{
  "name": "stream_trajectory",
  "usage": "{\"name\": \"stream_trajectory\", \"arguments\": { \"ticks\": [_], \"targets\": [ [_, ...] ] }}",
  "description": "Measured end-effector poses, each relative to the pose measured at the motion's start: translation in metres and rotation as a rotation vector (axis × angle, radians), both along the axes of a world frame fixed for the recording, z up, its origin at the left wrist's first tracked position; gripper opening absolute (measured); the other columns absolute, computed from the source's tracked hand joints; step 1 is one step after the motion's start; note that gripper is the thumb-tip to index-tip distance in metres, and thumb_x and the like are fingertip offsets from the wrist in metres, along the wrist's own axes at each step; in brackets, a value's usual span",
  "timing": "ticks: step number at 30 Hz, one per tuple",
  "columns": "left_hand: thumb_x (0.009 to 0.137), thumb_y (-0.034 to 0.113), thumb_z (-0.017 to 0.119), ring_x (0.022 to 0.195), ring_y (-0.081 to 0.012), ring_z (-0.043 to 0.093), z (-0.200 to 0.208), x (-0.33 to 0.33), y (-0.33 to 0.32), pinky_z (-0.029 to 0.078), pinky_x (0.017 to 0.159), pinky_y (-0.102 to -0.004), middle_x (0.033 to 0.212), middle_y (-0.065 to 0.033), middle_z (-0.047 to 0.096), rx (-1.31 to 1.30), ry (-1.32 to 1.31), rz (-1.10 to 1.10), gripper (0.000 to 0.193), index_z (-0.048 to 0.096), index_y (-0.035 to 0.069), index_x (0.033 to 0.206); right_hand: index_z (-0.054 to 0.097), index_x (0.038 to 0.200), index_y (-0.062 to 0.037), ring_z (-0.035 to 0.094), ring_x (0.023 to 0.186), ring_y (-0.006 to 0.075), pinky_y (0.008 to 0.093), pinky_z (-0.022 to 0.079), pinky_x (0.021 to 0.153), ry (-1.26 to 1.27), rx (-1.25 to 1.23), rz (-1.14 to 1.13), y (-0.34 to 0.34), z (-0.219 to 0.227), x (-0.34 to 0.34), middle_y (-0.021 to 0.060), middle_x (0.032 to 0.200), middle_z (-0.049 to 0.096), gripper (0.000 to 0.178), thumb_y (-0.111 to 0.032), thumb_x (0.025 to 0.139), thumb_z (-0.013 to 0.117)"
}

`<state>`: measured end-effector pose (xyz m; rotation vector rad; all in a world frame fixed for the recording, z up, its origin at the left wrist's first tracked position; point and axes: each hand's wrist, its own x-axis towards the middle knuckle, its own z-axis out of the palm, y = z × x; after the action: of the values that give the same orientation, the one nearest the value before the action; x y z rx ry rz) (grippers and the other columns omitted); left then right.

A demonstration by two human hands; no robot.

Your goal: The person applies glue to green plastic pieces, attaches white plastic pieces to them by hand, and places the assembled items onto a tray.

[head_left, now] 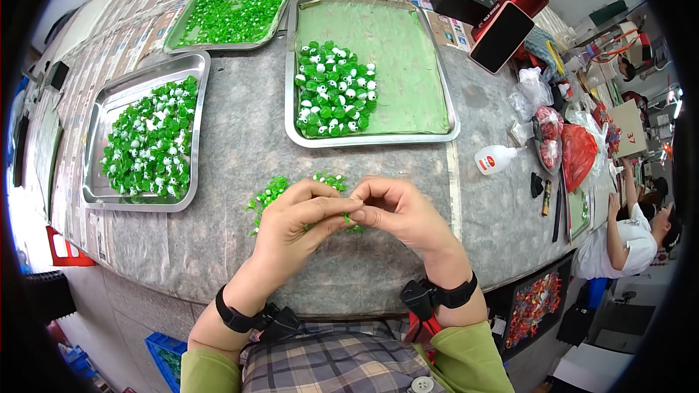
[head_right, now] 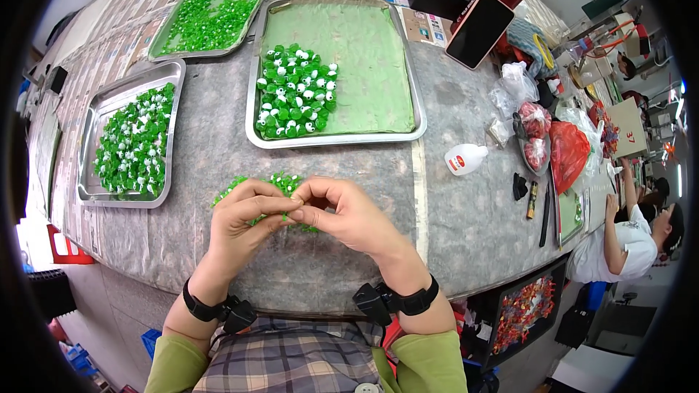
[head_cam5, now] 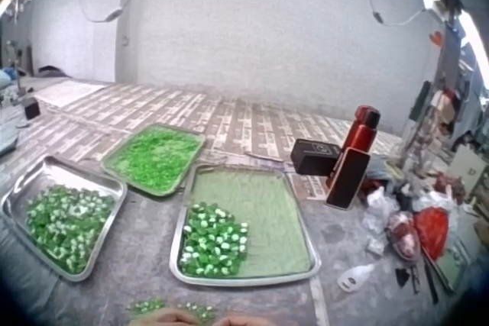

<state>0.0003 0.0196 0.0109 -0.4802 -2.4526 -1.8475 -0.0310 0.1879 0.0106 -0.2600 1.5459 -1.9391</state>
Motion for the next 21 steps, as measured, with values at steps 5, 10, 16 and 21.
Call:
{"name": "stream_trajectory", "arguments": {
  "ticks": [5,10,16,21],
  "targets": [
    [0.07,0.001,0.058,0.07,-0.012,0.055,-0.006,0.002,-0.008,0.044,0.061,-0.0223,0.078,-0.0061,0.058,0.202,-0.12,0.078,0.023,0.059,0.004,0.093,0.052,0.083,-0.0004,0.046,0.064,0.0065,0.0197,0.039,0.058,0.874,0.588,-0.826,0.041,0.028,-0.009,0.0005,0.072,0.052,0.011,-0.007,0.075,0.057],
    [0.079,0.01,0.052,0.068,-0.0132,0.057,-0.001,0.0,-0.006,0.048,0.064,-0.0238,0.078,-0.0085,0.058,0.64,-0.474,0.175,0.021,0.055,-0.001,0.097,0.05,0.094,0.0004,0.048,0.076,0.0083,0.0198,0.038,0.07,0.914,0.518,-1.463,0.129,0.023,-0.017,0.0031,0.086,0.052,0.023,-0.009,0.074,0.058],
    [0.08,0.013,0.05,0.071,-0.0122,0.056,-0.004,-0.001,-0.009,0.048,0.065,-0.0242,0.08,-0.0078,0.058,0.747,-0.518,0.178,0.023,0.054,0.0,0.099,0.045,0.106,0.0012,0.049,0.082,0.0137,0.025,0.038,0.072,0.388,0.739,-0.864,0.153,-0.019,-0.022,0.0075,0.095,0.052,0.052,-0.02,0.065,0.068],
    [0.08,0.012,0.051,0.074,-0.0121,0.055,-0.006,-0.003,-0.008,0.048,0.066,-0.0243,0.083,-0.0077,0.057,0.789,-0.569,0.149,0.023,0.054,0.0,0.1,0.045,0.103,0.0017,0.052,0.081,0.0139,0.0241,0.04,0.073,0.431,0.466,-0.901,0.124,-0.011,-0.025,0.009,0.088,0.055,0.041,-0.015,0.071,0.063]
  ]
}}
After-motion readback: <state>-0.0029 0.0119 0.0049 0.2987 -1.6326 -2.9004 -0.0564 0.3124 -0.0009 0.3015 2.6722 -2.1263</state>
